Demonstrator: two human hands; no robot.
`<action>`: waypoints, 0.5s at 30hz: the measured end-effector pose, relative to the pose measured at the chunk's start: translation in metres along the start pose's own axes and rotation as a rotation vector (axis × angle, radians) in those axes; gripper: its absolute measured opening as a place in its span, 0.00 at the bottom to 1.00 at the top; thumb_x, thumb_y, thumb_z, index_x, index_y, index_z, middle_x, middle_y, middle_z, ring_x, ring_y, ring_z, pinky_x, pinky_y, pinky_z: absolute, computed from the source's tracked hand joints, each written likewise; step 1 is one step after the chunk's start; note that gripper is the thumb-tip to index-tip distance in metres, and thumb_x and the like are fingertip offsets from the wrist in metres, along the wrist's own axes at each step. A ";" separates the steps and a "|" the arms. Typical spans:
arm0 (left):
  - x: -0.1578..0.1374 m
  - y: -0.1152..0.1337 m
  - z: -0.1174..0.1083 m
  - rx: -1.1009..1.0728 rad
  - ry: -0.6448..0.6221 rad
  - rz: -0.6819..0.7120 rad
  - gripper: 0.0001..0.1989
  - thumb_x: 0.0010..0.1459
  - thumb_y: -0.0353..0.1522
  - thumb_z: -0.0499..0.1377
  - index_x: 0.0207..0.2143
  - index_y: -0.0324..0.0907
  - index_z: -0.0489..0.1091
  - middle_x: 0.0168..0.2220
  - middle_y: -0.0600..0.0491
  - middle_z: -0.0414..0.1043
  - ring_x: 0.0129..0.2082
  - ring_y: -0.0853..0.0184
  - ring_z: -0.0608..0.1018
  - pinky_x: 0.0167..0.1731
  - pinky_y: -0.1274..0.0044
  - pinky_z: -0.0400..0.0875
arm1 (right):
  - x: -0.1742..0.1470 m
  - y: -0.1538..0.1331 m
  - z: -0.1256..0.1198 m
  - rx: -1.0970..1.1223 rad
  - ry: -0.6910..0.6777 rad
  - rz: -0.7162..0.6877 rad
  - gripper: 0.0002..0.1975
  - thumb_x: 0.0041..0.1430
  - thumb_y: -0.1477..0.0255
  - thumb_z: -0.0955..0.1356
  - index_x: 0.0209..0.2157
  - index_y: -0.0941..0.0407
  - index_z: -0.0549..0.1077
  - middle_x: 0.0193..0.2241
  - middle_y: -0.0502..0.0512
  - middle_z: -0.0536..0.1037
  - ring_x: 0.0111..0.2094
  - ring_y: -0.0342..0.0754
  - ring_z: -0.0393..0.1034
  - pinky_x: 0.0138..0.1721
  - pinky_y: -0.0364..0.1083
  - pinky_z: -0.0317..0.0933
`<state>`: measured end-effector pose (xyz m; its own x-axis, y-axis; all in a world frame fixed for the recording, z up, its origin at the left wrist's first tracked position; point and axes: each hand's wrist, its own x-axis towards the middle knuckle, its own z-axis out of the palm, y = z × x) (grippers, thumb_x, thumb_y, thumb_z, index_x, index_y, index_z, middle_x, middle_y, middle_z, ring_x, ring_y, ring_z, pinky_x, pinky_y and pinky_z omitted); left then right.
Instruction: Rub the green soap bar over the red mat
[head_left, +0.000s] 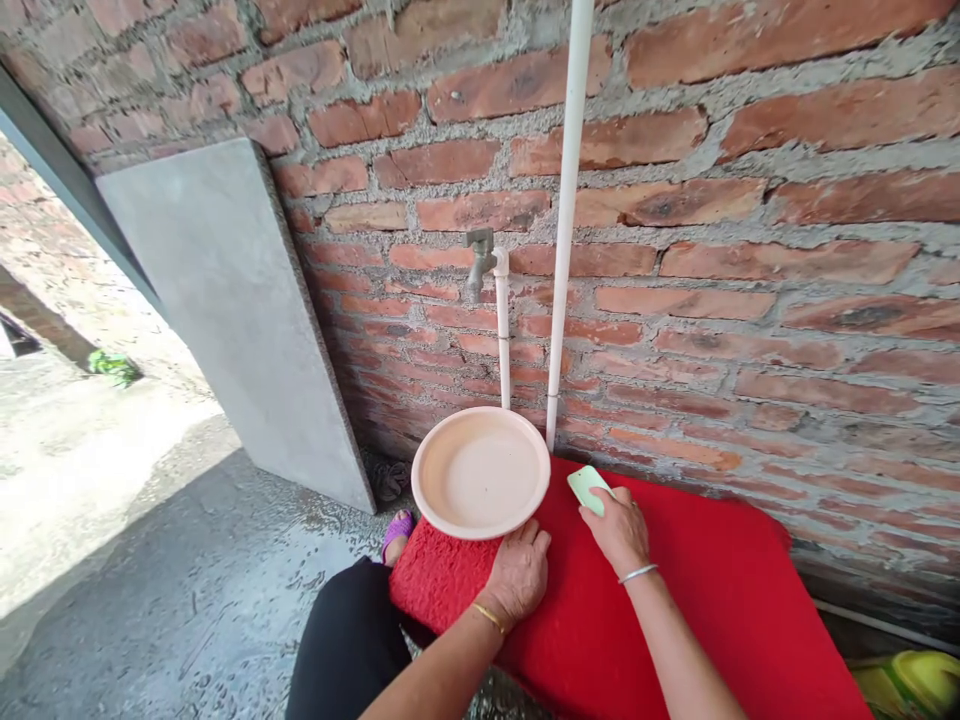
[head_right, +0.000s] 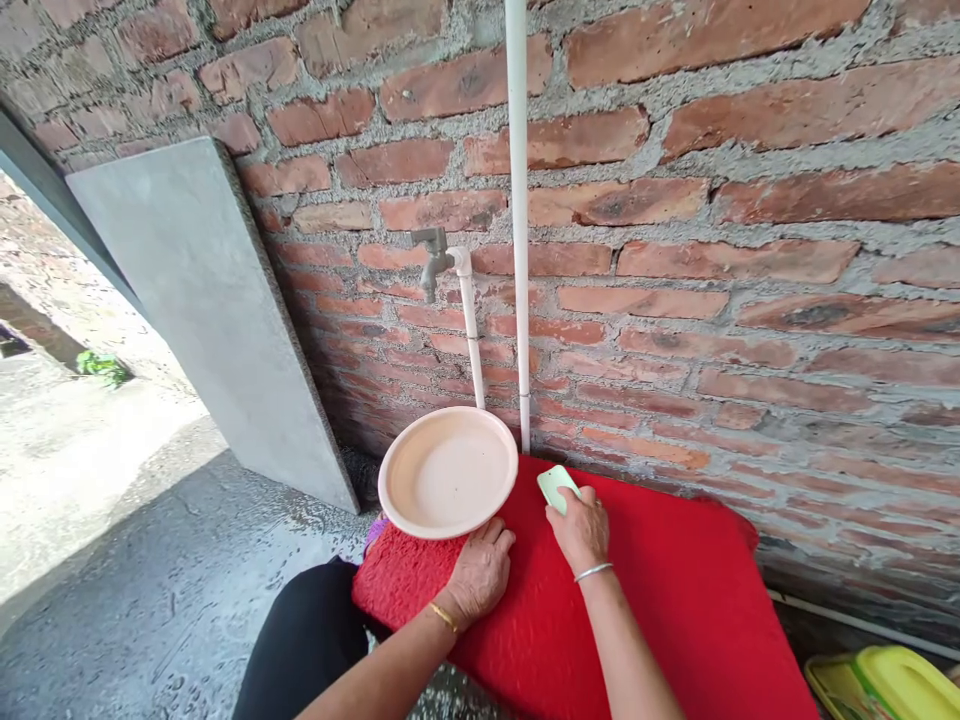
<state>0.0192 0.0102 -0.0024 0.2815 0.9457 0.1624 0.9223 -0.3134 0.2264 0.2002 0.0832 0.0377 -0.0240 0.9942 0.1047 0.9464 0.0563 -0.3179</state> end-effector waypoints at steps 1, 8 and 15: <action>0.000 0.000 0.000 0.000 -0.004 -0.001 0.13 0.55 0.23 0.50 0.40 0.43 0.67 0.42 0.49 0.68 0.43 0.61 0.71 0.47 0.69 0.67 | 0.003 -0.003 0.000 -0.002 0.025 0.030 0.19 0.58 0.64 0.67 0.50 0.52 0.75 0.40 0.57 0.70 0.38 0.48 0.69 0.43 0.45 0.60; -0.001 -0.002 0.001 -0.008 -0.001 -0.005 0.13 0.54 0.23 0.51 0.39 0.43 0.67 0.42 0.49 0.69 0.44 0.60 0.71 0.48 0.69 0.66 | 0.013 -0.035 0.013 0.054 -0.065 -0.041 0.18 0.55 0.63 0.69 0.48 0.49 0.76 0.41 0.55 0.72 0.41 0.47 0.69 0.44 0.43 0.60; 0.000 0.002 -0.002 0.009 -0.038 -0.022 0.13 0.54 0.23 0.50 0.40 0.43 0.67 0.42 0.49 0.68 0.44 0.60 0.71 0.47 0.69 0.66 | 0.015 0.064 -0.025 -0.079 0.023 0.369 0.25 0.59 0.56 0.63 0.54 0.52 0.73 0.37 0.59 0.71 0.37 0.51 0.71 0.40 0.49 0.64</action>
<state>0.0207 0.0096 -0.0001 0.2708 0.9550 0.1208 0.9306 -0.2918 0.2208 0.2689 0.0993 0.0425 0.3292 0.9441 0.0183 0.9121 -0.3129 -0.2650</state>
